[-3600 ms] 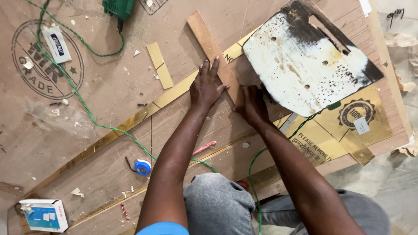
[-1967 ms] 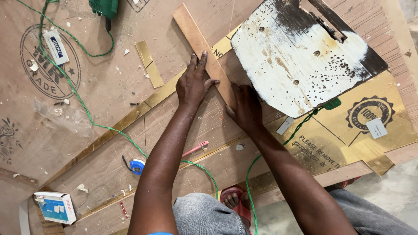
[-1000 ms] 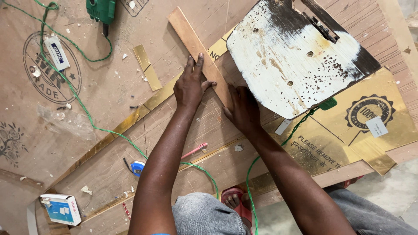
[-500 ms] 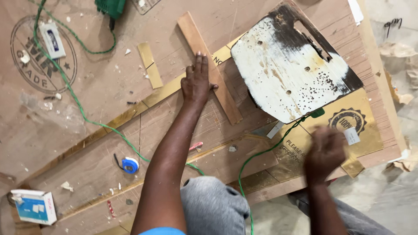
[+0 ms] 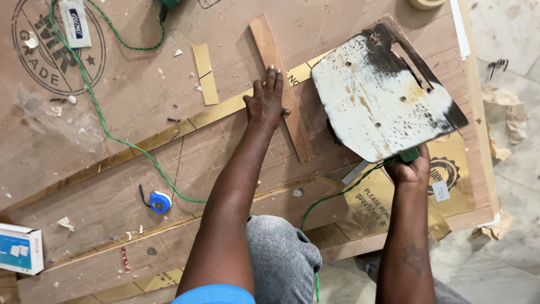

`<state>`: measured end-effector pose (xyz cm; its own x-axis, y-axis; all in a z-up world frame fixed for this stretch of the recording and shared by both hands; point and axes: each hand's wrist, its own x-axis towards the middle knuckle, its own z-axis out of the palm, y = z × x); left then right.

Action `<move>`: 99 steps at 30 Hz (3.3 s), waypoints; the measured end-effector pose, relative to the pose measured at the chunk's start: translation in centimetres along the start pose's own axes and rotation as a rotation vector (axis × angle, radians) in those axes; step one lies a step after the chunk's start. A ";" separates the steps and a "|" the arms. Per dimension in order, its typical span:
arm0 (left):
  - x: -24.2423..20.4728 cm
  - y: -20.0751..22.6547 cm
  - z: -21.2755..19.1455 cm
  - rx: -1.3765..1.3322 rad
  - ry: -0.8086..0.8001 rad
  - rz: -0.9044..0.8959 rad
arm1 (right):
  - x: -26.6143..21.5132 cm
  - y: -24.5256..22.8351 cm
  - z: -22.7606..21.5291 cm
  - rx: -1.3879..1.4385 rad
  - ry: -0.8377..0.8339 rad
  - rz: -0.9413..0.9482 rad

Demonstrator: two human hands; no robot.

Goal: The person measures and marks a wooden plank with a tape measure and pencil, then uses a green handheld electric sander to cut along the marked lines. The person repeats this process multiple times, creating several smaller wooden pieces.

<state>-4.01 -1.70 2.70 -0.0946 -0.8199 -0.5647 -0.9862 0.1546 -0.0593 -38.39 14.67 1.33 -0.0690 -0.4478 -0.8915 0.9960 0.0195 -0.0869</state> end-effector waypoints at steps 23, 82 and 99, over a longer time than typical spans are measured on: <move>-0.5 -0.6 -0.7 -0.106 -0.059 0.032 | -10.4 4.8 11.1 -1.453 -0.656 -1.000; 0.2 -0.6 0.4 -0.069 -0.027 0.066 | -5.4 8.6 6.3 -1.537 -0.446 -0.512; 0.3 -0.5 0.0 -0.095 -0.029 0.066 | -4.9 9.2 7.5 -1.505 -0.483 -0.516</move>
<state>-3.49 -1.98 2.55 -0.1571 -0.7931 -0.5885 -0.9865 0.1534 0.0566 -28.46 10.31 8.24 -0.0437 -0.8925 -0.4489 -0.0859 0.4510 -0.8884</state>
